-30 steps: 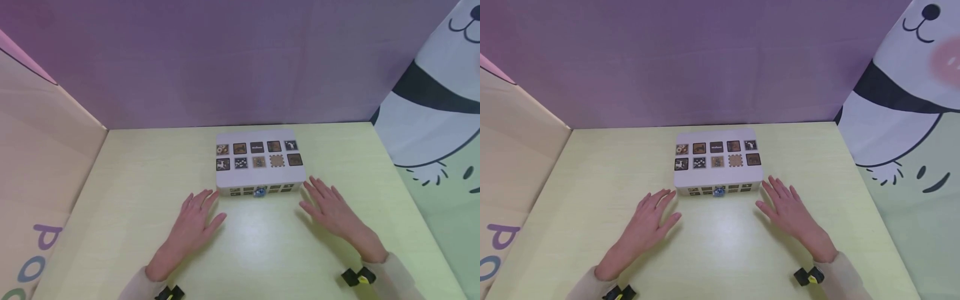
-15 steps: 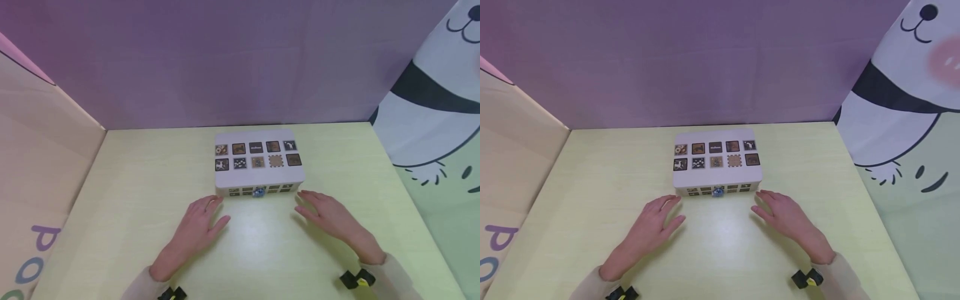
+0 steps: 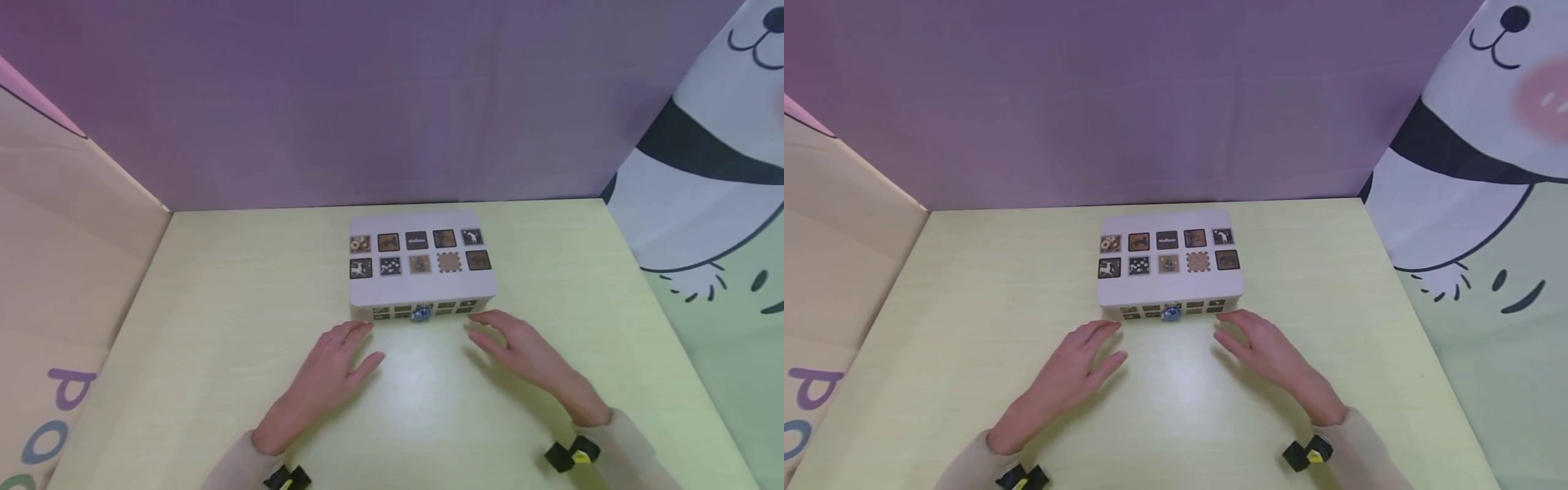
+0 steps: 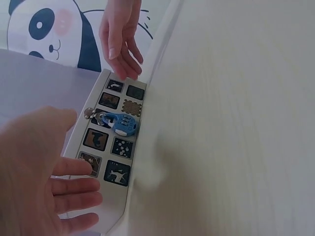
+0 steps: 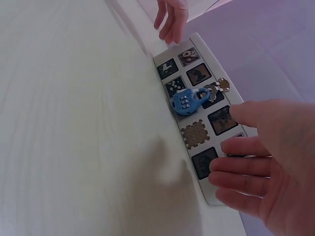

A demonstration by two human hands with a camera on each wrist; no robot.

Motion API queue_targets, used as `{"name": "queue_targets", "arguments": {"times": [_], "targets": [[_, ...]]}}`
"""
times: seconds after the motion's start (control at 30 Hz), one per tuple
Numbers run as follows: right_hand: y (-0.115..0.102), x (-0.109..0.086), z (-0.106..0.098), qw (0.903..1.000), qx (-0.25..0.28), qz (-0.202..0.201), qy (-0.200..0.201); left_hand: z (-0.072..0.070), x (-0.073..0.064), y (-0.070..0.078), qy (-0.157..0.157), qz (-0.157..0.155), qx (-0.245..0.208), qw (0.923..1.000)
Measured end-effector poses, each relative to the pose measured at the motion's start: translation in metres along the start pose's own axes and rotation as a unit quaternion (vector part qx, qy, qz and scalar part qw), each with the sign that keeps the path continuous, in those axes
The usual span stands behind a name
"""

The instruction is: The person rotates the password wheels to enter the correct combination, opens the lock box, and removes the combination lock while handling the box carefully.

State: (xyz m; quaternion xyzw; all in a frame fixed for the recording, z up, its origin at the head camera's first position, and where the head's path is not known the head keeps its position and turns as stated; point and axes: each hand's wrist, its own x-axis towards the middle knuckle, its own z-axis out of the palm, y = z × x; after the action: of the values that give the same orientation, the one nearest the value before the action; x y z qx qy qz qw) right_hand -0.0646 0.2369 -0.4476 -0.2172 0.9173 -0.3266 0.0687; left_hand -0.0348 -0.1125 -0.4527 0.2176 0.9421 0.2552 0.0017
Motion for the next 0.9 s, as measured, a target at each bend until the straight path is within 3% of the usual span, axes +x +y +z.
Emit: {"name": "queue_targets", "arguments": {"times": [0.37, 0.9], "targets": [[-0.003, 0.006, 0.012, 0.9991, 0.033, -0.019, -0.02, 0.004, 0.002, 0.005, -0.034, -0.032, -0.059, 0.9971], [-0.004, 0.013, 0.021, 0.998, 0.044, -0.039, -0.024, 0.009, 0.007, 0.008, -0.059, -0.046, -0.098, 0.9924]]}}
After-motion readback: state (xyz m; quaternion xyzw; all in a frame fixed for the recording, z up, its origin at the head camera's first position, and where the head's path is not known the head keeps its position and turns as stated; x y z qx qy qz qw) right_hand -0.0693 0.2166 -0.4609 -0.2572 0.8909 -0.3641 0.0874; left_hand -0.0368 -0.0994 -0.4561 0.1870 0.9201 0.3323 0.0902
